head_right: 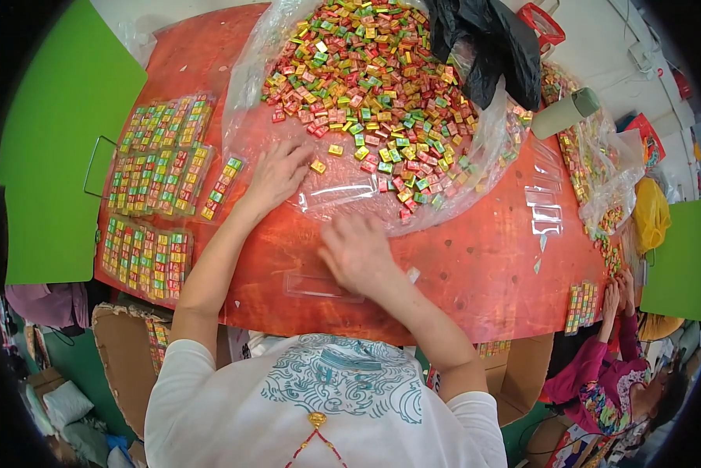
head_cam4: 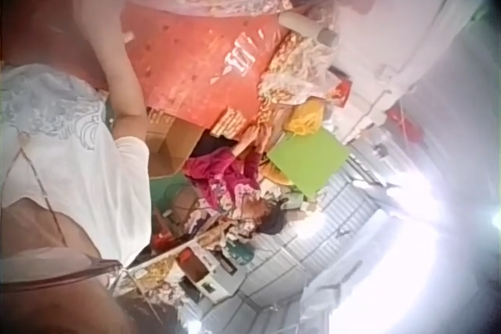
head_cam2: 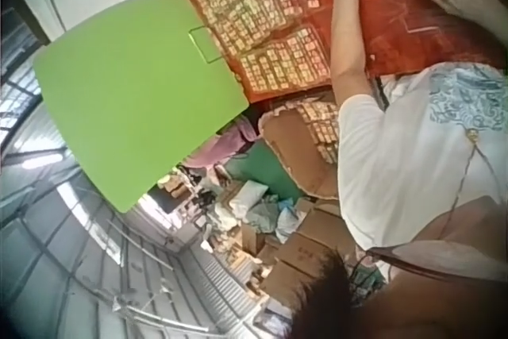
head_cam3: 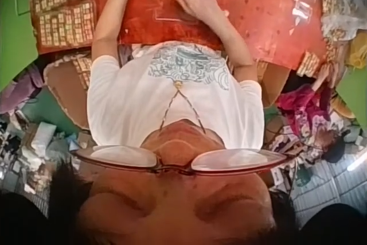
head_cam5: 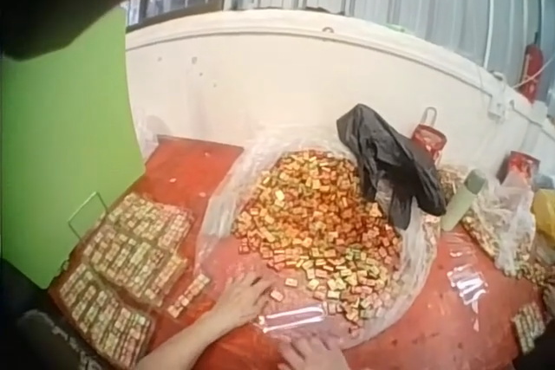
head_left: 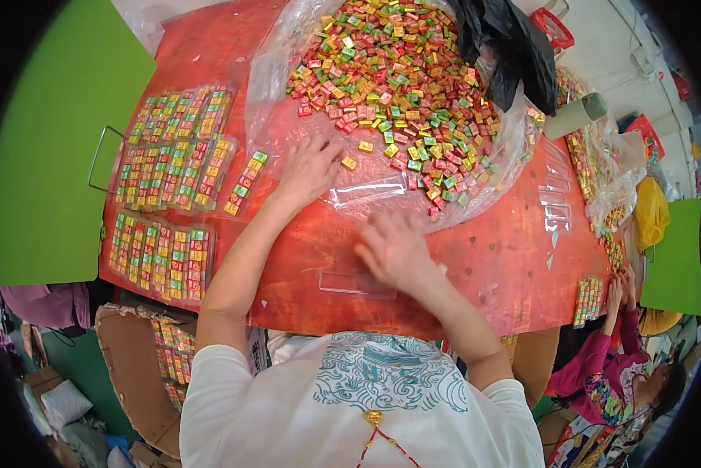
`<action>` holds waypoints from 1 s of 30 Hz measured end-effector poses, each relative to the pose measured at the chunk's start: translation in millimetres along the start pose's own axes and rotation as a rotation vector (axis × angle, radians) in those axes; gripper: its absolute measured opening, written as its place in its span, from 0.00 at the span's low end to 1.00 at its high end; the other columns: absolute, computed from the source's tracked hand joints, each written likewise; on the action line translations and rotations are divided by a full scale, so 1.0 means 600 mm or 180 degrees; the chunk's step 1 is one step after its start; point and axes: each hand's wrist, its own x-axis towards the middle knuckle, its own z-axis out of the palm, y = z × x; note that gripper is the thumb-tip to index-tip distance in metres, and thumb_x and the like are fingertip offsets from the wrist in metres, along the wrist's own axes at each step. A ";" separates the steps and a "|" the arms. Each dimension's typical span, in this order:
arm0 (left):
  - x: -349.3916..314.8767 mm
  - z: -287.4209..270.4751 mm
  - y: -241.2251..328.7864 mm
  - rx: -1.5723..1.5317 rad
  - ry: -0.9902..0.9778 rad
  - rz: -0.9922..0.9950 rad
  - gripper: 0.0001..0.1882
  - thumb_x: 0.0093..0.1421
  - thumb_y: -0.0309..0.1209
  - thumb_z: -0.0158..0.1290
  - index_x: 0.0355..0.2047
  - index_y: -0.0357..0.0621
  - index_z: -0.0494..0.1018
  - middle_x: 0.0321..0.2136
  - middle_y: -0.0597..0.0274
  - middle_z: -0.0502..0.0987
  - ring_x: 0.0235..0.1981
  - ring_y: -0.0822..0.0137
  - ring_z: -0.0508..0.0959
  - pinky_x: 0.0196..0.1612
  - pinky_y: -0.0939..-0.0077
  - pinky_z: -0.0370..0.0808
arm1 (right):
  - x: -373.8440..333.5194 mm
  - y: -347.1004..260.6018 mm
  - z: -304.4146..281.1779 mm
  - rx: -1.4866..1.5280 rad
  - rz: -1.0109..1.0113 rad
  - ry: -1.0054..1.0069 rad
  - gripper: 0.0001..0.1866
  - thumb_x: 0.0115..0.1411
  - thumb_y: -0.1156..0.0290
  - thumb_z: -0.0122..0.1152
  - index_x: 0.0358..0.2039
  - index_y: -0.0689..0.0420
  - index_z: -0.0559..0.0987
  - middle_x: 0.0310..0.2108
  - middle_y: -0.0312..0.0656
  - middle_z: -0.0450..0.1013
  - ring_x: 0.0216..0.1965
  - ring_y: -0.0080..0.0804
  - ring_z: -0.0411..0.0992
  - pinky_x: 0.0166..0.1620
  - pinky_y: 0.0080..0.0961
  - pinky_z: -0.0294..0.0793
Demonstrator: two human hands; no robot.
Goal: Placing small colored square blocks into plastic packaging strips on a factory workbench.
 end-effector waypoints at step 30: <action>0.046 -0.023 -0.005 -0.0497 -0.0288 0.0308 0.25 0.64 0.31 0.52 0.63 0.54 0.71 0.64 0.50 0.67 0.67 0.47 0.62 0.69 0.53 0.59 | 0.090 0.104 0.030 0.0251 0.0039 0.0338 0.13 0.61 0.68 0.63 0.46 0.54 0.78 0.43 0.43 0.73 0.46 0.44 0.72 0.50 0.40 0.67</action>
